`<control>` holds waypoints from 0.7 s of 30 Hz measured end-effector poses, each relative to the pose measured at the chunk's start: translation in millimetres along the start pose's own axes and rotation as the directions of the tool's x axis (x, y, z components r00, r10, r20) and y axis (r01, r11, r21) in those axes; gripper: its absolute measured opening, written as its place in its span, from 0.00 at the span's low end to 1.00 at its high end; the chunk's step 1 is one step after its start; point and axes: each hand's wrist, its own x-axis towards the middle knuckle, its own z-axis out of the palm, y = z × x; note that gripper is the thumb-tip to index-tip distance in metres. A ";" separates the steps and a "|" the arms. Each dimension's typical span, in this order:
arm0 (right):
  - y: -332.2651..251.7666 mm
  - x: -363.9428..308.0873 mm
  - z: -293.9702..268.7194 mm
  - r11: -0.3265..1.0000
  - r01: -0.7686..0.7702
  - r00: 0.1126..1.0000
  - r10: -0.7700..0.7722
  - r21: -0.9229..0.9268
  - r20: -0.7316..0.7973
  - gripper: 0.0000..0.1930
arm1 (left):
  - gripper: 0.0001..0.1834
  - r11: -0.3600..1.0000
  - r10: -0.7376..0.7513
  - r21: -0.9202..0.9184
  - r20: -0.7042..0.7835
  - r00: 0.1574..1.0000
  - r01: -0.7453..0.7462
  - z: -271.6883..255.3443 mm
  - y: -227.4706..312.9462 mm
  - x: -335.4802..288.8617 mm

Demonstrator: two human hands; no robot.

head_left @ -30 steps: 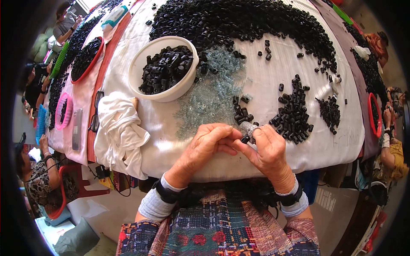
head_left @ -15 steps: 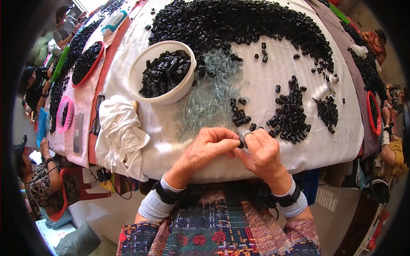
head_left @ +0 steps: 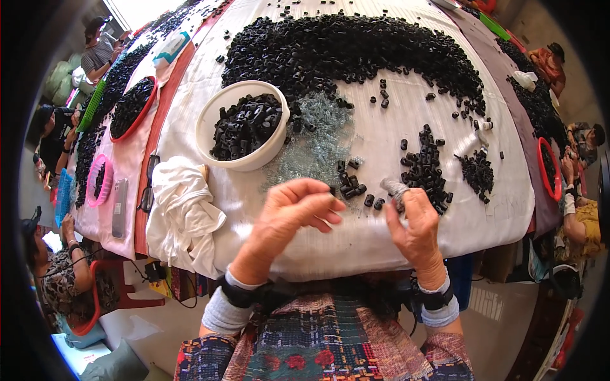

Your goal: Sorting small black plastic shoe components on a table and placing them into a white bowl.

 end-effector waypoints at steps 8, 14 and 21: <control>-1.7 17.5 1.4 0.998 0.016 0.999 -0.014 -0.054 0.037 0.12 | 0.09 0.953 0.257 -0.077 -0.297 0.919 -0.292 -52.6 54.3 15.5; -5.5 41.3 28.7 0.989 0.119 0.979 -0.102 -0.089 0.178 0.18 | 0.09 0.938 0.248 -0.131 -0.394 0.885 -0.321 -55.5 61.6 20.6; 7.2 40.6 38.4 0.978 0.132 0.967 -0.091 -0.161 0.239 0.17 | 0.11 0.941 0.254 -0.133 -0.328 0.910 -0.311 -63.0 55.6 17.8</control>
